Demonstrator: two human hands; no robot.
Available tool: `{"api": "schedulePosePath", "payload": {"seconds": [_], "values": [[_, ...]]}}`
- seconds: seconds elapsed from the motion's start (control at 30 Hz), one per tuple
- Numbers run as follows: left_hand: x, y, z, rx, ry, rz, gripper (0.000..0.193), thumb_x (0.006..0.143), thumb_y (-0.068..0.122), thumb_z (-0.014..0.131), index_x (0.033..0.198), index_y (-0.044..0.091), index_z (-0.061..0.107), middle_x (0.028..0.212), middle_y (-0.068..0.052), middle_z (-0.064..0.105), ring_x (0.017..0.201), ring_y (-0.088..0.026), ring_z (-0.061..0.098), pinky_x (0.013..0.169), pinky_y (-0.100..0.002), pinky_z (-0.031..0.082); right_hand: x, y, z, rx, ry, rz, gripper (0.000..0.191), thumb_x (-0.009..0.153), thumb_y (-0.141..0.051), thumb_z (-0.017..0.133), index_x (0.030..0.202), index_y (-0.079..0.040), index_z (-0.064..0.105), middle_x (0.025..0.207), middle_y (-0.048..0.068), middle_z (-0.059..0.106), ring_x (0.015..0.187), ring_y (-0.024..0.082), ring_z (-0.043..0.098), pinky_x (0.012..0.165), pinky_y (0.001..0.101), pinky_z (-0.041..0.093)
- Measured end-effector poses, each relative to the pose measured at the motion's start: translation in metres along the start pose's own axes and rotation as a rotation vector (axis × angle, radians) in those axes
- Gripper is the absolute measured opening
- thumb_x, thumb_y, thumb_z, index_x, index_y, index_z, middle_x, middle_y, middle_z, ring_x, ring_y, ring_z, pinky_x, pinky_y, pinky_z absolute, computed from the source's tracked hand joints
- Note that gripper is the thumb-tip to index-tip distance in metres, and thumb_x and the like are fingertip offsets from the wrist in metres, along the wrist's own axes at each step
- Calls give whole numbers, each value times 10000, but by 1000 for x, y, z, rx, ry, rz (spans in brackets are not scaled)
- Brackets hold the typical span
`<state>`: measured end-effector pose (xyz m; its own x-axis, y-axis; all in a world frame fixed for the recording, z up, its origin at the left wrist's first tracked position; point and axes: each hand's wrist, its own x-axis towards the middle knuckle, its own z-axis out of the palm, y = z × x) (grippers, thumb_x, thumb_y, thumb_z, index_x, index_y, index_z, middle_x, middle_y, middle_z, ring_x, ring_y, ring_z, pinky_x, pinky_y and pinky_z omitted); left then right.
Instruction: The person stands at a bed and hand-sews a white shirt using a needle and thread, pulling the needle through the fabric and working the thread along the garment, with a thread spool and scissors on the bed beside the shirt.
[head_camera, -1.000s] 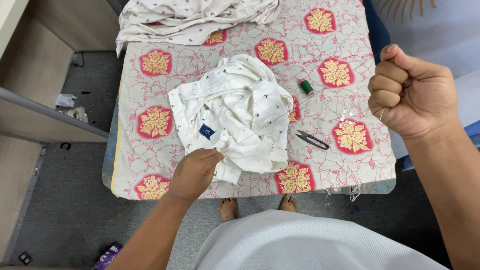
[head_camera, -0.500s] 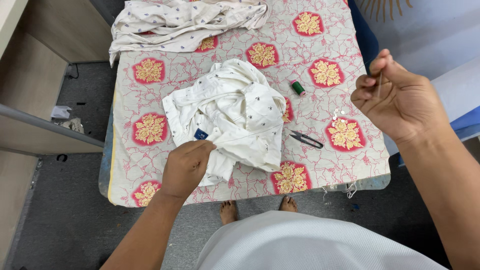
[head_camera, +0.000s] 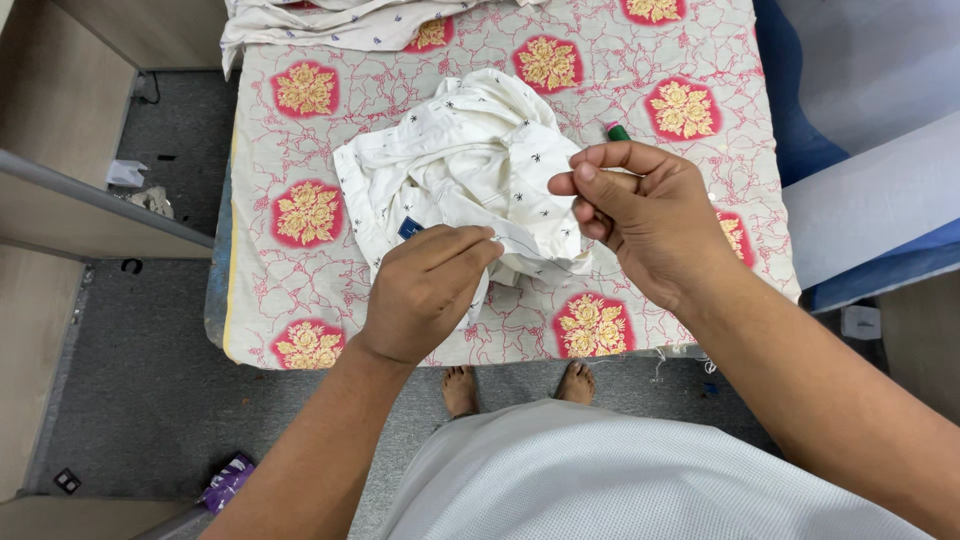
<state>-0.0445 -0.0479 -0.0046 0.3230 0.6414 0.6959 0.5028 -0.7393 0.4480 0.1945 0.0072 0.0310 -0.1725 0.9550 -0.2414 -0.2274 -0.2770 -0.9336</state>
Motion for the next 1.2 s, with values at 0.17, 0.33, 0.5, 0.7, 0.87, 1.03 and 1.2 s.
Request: {"api": "schedulePosePath", "payload": {"seconds": [0.17, 0.33, 0.5, 0.7, 0.87, 1.03, 1.2], "values": [[0, 2, 1, 23, 17, 9, 194, 870, -65, 740, 1056, -19, 708, 1077, -139, 721, 922, -274, 729, 790, -371, 600, -1, -1, 10, 53, -131, -12, 205, 958, 19, 645, 1162, 33, 665, 1080, 155, 763, 902, 163, 726, 864, 299, 611], [0, 3, 1, 34, 26, 16, 201, 860, -63, 745, 1053, -20, 708, 1067, -136, 718, 925, -272, 729, 790, -368, 601, -2, 1, 10, 42, -155, -31, 250, 944, 61, 649, 1193, 56, 660, 1094, 172, 762, 963, 200, 746, 912, 326, 623], [1, 6, 1, 38, 27, 43, 215, 852, -65, 746, 1058, -19, 709, 1064, -132, 716, 928, -261, 727, 788, -362, 599, -2, 9, 12, -83, -148, -117, 217, 953, 40, 682, 1169, 58, 676, 1053, 168, 767, 914, 188, 753, 849, 326, 633], [2, 9, 2, 14, 12, 51, 249, 834, -76, 737, 1074, -19, 704, 1083, -132, 708, 937, -258, 719, 794, -360, 596, -1, 12, 12, -52, -164, -133, 201, 960, 25, 686, 1158, 58, 678, 1033, 161, 770, 903, 179, 758, 854, 325, 647], [2, 10, 3, -11, -2, 37, 263, 827, -74, 739, 1082, -15, 705, 1085, -126, 708, 935, -259, 716, 796, -363, 590, -2, 15, 14, -100, -188, -159, 201, 954, 33, 683, 1152, 64, 673, 1023, 154, 770, 919, 177, 763, 849, 319, 646], [1, 9, 7, -114, 10, -59, 202, 867, -61, 744, 1057, 7, 729, 1052, -102, 724, 912, -236, 728, 771, -339, 591, 1, 18, 11, -135, -209, -127, 196, 953, 35, 683, 1147, 68, 680, 1007, 157, 770, 896, 175, 753, 832, 317, 639], [1, 6, 14, -369, -13, -374, 211, 883, -56, 745, 1049, 61, 801, 921, -53, 772, 726, -86, 715, 593, -233, 530, 7, 26, 6, -131, -167, 77, 181, 961, -5, 656, 1134, 47, 675, 988, 141, 762, 860, 167, 744, 775, 308, 622]]}}
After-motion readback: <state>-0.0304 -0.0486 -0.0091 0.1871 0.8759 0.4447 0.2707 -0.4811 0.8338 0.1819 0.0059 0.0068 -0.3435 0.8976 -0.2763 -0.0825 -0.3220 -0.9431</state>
